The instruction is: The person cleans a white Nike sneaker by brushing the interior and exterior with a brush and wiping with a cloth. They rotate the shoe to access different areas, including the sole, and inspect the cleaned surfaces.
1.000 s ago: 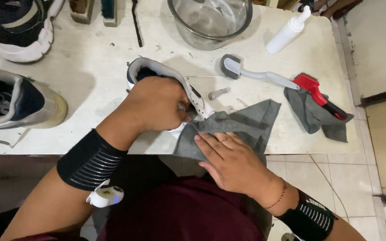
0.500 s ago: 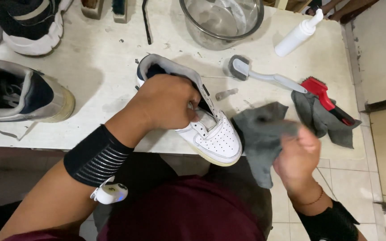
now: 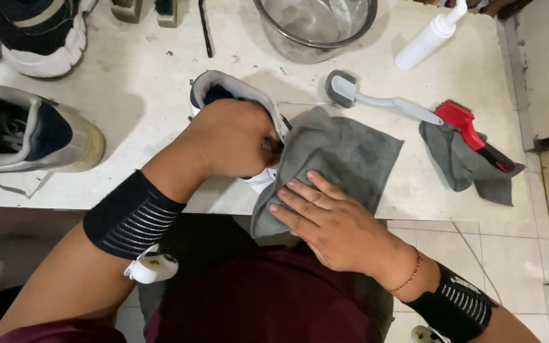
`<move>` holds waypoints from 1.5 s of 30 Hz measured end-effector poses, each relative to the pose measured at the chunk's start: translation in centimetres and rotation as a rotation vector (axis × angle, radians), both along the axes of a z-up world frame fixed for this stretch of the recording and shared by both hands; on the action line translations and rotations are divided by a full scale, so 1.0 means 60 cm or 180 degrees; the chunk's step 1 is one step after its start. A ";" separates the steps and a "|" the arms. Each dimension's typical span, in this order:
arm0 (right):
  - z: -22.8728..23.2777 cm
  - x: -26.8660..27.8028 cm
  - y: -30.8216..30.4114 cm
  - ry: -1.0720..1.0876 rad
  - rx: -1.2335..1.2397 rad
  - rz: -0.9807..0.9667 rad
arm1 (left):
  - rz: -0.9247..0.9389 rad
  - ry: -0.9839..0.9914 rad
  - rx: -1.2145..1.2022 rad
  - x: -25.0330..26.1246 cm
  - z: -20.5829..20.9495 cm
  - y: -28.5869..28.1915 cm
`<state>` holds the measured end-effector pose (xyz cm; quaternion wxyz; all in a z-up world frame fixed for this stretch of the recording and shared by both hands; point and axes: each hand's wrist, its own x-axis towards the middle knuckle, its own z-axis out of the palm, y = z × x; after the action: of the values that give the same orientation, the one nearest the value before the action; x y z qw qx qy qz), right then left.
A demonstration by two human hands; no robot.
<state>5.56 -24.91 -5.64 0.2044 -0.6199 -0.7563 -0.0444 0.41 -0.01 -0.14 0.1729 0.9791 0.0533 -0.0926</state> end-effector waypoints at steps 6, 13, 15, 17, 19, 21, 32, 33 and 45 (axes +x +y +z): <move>-0.008 0.029 -0.049 0.0036 0.0287 0.0137 | 0.0031 0.0004 -0.0251 -0.008 0.011 0.003; 0.042 0.073 -0.068 0.3645 0.1436 -0.1342 | -0.0153 -0.0023 -0.0148 0.003 0.003 0.002; 0.058 0.064 -0.042 0.4246 0.2125 -0.1917 | -0.0265 -0.0104 -0.0042 0.003 0.000 -0.001; 0.042 0.053 -0.023 0.2681 0.1373 -0.1092 | 0.0100 -0.0127 -0.0148 -0.001 0.011 -0.010; 0.019 0.044 -0.012 0.1481 0.0802 -0.0545 | 0.0122 -0.0123 0.0002 0.001 -0.007 -0.005; 0.001 0.046 -0.018 0.0263 0.0187 -0.0078 | 0.0104 -0.0143 0.0139 0.002 -0.009 -0.008; 0.023 0.176 -0.166 0.0198 0.1865 -0.1396 | 0.0551 -0.1086 -0.0125 -0.008 -0.016 -0.018; 0.016 0.170 -0.153 0.0213 0.1870 -0.1427 | 0.0525 -0.1065 -0.0120 -0.013 -0.018 -0.017; -0.033 0.153 -0.128 0.0355 0.0120 -0.1538 | -0.0172 -0.1028 0.0368 -0.081 0.017 0.030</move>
<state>14.74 -32.57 -7.65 0.2408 -0.7803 -0.5727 -0.0717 -4.48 1.77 0.87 0.1201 0.9907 0.0037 0.0645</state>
